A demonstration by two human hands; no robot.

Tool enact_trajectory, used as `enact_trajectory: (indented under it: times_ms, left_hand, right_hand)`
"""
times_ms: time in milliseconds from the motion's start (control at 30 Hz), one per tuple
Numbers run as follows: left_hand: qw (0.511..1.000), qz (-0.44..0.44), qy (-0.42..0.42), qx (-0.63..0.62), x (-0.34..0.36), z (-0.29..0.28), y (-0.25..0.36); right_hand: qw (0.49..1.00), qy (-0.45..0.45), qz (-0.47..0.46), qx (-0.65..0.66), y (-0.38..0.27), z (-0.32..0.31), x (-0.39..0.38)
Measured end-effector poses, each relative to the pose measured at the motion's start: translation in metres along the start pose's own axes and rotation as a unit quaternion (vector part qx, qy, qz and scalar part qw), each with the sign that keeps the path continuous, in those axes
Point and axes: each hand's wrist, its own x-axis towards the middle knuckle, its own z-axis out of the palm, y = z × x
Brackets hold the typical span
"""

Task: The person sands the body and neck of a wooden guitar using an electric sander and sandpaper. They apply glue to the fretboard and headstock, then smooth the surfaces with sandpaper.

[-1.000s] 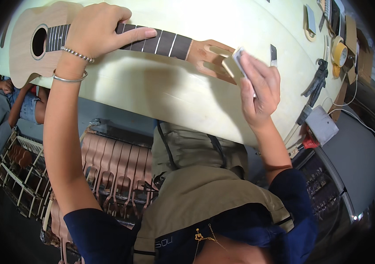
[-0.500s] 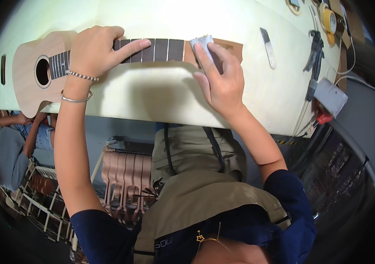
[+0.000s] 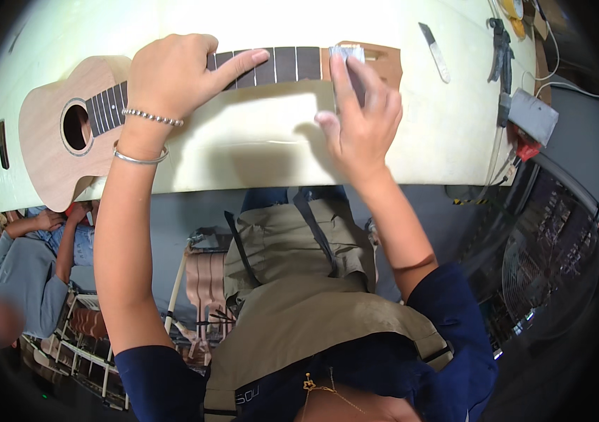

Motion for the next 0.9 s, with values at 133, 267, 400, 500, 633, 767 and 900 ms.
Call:
enact_trajectory:
  times_ms: [133,267,400,500,633,767,900]
  left_hand:
    - [0.999,-0.023,-0.036,0.003,0.002,-0.006,0.003]
    - [1.000,-0.014,-0.027,0.007,0.002,-0.003,0.001]
    - [0.999,-0.021,-0.040,0.002,0.002,-0.006,0.004]
    - [1.000,-0.005,-0.018,0.001,0.003,0.000,0.001]
    - [0.998,-0.030,-0.050,0.001,0.005,-0.009,0.007]
    - [0.999,-0.012,-0.032,0.003,0.003,-0.001,0.004]
    - [0.999,-0.018,-0.046,0.008,0.003,-0.006,0.008]
  right_hand:
    - [0.999,-0.001,0.036,0.019,-0.008,0.002,0.004]
    - [1.000,-0.003,0.030,0.004,-0.007,0.002,-0.001]
    - [0.998,-0.012,0.055,0.004,-0.002,0.003,0.005]
    - [0.998,-0.020,0.059,-0.010,-0.014,-0.002,-0.005]
    - [0.997,-0.019,0.059,-0.045,0.010,0.004,0.007]
    - [0.995,-0.057,0.079,-0.007,-0.014,-0.010,-0.008]
    - [0.996,-0.060,0.066,-0.025,0.005,-0.006,0.009]
